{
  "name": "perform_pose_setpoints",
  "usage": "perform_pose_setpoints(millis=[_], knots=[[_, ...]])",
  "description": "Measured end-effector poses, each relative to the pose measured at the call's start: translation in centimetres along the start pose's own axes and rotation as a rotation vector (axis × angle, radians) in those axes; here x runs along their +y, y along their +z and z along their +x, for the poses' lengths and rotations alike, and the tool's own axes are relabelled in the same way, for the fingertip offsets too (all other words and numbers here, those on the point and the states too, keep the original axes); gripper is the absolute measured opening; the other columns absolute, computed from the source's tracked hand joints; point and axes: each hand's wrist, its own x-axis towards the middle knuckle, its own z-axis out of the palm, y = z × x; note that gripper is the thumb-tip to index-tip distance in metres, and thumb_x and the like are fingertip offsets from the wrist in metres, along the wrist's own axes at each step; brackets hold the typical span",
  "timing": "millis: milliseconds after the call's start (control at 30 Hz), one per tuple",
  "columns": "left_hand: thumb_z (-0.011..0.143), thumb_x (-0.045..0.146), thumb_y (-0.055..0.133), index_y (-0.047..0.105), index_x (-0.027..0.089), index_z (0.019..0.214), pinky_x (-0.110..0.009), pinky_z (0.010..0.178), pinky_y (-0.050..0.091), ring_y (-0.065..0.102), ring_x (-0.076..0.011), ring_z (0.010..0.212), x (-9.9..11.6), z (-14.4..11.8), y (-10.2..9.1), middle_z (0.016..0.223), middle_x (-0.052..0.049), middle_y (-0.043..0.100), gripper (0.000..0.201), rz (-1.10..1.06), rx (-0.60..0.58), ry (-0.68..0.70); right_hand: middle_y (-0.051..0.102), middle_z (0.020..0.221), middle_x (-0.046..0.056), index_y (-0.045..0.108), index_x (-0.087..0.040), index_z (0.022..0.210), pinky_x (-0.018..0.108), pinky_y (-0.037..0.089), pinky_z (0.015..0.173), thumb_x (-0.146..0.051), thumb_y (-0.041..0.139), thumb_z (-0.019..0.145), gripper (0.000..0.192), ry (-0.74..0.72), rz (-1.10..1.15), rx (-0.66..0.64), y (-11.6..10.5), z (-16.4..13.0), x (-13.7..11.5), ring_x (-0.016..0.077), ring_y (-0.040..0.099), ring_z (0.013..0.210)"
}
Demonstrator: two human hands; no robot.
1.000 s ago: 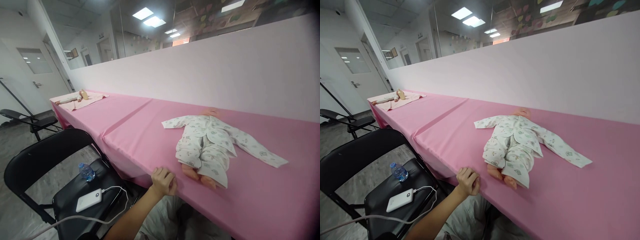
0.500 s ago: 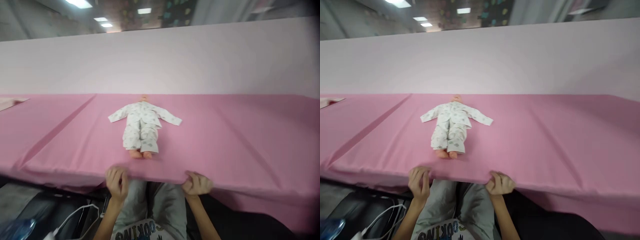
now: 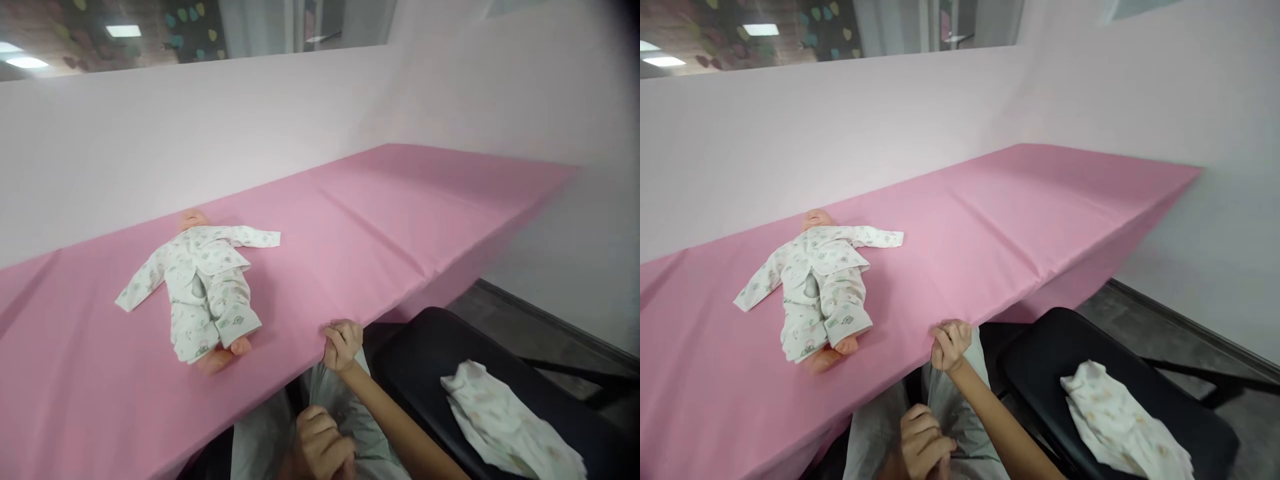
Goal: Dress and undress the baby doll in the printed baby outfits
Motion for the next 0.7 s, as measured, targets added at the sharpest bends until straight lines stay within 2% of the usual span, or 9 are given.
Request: perform_pose_setpoints(millis=[100, 267, 433, 567, 700], knots=[[0.073, 0.010, 0.043, 0.057, 0.020, 0.069, -0.033, 0.044, 0.035, 0.045, -0.0141, 0.043, -2.3, -0.2, 0.2, 0.045, -0.001, 0.048, 0.017, -0.119, 0.072, 0.002, 0.053, 0.071, 0.004, 0.058, -0.016, 0.080, 0.036, 0.036, 0.066, -0.007, 0.040, 0.075, 0.021, 0.008, -0.011, 0.023, 0.3, 0.1, 0.1, 0.0196, 0.051, 0.071], [0.078, 0.007, 0.046, 0.057, 0.018, 0.077, -0.031, 0.053, 0.035, 0.049, -0.0140, 0.052, -4.7, -2.2, 0.7, 0.056, 0.000, 0.056, 0.015, -0.151, -0.053, -0.024, 0.055, 0.070, 0.004, 0.059, -0.016, 0.080, 0.037, 0.037, 0.066, -0.008, 0.040, 0.073, 0.021, -0.022, -0.016, 0.073, 0.8, 0.2, 0.5, 0.0194, 0.052, 0.070], [0.082, 0.008, 0.046, 0.058, 0.018, 0.082, -0.030, 0.058, 0.038, 0.054, -0.0144, 0.057, -3.8, -2.9, 1.1, 0.064, -0.001, 0.063, 0.015, -0.177, -0.092, -0.079, 0.055, 0.070, 0.003, 0.058, -0.018, 0.081, 0.036, 0.038, 0.068, -0.013, 0.038, 0.078, 0.021, -0.025, -0.047, 0.091, 0.8, 0.4, 0.6, 0.0181, 0.053, 0.072], [0.085, 0.009, 0.044, 0.060, 0.018, 0.082, -0.029, 0.059, 0.038, 0.056, -0.0140, 0.058, -2.9, -2.5, 0.9, 0.064, -0.001, 0.064, 0.018, -0.139, -0.150, -0.090, 0.055, 0.069, 0.003, 0.059, -0.017, 0.081, 0.034, 0.038, 0.072, -0.014, 0.037, 0.085, 0.022, -0.009, -0.043, 0.024, 0.2, 0.3, 0.4, 0.0160, 0.053, 0.074], [0.086, 0.012, 0.046, 0.063, 0.019, 0.081, -0.030, 0.061, 0.040, 0.059, -0.0148, 0.060, -2.9, -2.4, 0.3, 0.066, -0.001, 0.067, 0.019, -0.115, -0.200, -0.124, 0.058, 0.074, 0.005, 0.062, -0.013, 0.082, 0.034, 0.039, 0.076, -0.012, 0.038, 0.087, 0.024, 0.007, -0.034, -0.068, -0.6, 0.3, 0.4, 0.0167, 0.054, 0.080]])
